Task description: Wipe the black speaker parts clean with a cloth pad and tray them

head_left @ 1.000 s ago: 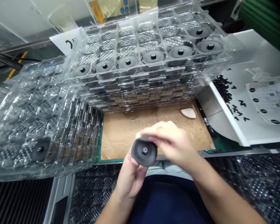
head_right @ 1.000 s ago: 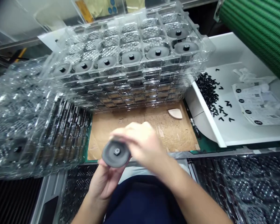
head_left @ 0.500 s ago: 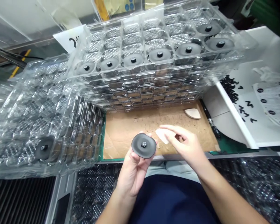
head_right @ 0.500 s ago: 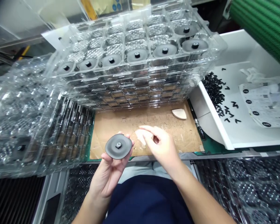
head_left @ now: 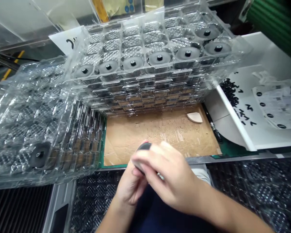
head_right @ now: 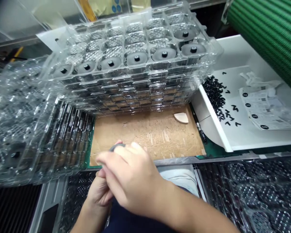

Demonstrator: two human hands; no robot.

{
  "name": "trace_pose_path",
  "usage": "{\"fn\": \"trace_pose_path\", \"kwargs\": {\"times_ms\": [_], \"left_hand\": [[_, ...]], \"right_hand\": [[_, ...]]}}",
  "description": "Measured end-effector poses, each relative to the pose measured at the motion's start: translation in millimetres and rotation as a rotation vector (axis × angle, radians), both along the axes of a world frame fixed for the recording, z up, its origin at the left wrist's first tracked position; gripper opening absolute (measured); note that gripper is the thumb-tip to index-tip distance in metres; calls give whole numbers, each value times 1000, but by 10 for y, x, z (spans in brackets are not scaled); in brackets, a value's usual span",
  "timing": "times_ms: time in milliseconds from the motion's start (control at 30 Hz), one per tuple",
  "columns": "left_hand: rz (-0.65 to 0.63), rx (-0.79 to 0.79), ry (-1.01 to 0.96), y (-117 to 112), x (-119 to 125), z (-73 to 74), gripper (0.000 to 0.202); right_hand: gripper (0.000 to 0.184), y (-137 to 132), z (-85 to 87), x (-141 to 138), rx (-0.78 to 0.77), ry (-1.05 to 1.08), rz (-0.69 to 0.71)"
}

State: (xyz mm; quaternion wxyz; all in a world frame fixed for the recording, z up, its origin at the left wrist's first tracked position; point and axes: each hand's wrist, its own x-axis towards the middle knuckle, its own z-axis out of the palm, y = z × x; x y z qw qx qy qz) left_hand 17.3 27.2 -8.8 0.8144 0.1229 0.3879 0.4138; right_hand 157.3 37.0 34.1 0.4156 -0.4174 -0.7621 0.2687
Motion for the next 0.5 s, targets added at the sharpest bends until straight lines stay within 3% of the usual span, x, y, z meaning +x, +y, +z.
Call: {"fn": "trace_pose_path", "kwargs": {"times_ms": [67,167,233,300,400,500], "left_hand": [[-19,11,-30,-13,-36,-3,66],[-44,18,-81,-50,-41,-46,66],[-58,19,-116,-71,-12,-63,65],[-45,38,-134,-84,9,-47,63],[-11,72,-176,-95,-28,20,57],[15,102,-210,-108,-110,70,56]], "right_hand": [[20,-97,11,117,-91,-12,110],[19,-148,34,295,-180,-145,35],[23,-76,44,349,-112,-236,-11],[28,52,13,354,-12,-205,48],[28,193,-198,330,-71,12,7],[27,119,-652,301,-291,-18,-205]]}}
